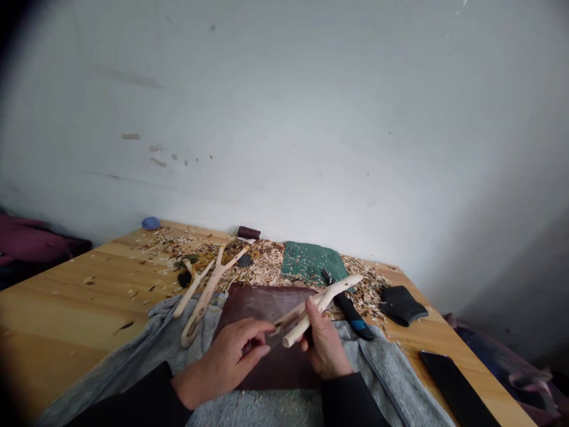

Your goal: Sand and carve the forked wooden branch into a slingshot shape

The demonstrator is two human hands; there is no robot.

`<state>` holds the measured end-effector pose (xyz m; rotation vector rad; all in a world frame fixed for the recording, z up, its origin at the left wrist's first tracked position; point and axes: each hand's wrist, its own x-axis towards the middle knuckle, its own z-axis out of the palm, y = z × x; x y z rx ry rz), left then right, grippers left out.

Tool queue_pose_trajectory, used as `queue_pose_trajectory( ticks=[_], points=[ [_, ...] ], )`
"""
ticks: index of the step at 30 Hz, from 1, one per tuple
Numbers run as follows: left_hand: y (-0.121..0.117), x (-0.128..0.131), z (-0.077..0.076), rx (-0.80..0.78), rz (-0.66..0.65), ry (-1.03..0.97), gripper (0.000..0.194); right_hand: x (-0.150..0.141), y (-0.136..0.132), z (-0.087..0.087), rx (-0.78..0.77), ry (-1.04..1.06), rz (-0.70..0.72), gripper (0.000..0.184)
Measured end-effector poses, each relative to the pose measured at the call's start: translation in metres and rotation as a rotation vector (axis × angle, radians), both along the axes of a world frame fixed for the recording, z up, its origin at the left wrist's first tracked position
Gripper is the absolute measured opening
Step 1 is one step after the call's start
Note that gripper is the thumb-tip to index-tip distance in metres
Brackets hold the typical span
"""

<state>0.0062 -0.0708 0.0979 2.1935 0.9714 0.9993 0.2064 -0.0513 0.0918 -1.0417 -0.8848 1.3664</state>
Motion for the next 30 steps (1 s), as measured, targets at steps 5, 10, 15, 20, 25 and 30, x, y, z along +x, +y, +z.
queue_pose_trajectory(
  ticks=[5,10,15,20,25,30],
  points=[
    [-0.005,0.001,0.001,-0.032,-0.083,-0.064,0.04,-0.012,-0.005,-0.006,0.002,-0.021,0.092,0.055],
    [-0.011,0.004,0.007,-0.06,-0.145,-0.046,0.043,-0.016,-0.007,-0.009,0.016,-0.115,0.094,0.056],
    [-0.012,0.007,0.007,-0.055,-0.107,-0.075,0.043,-0.018,-0.008,-0.01,0.04,-0.224,0.087,0.057],
    [-0.01,0.008,0.009,-0.084,-0.098,-0.061,0.043,-0.019,-0.01,-0.009,0.101,-0.265,0.104,0.057],
    [-0.01,0.008,0.011,-0.11,-0.112,-0.065,0.043,-0.019,-0.01,-0.008,0.139,-0.27,0.094,0.054],
    [-0.008,0.008,0.007,-0.098,-0.062,-0.032,0.031,-0.018,-0.009,-0.009,0.162,-0.349,0.066,0.054]
  ],
)
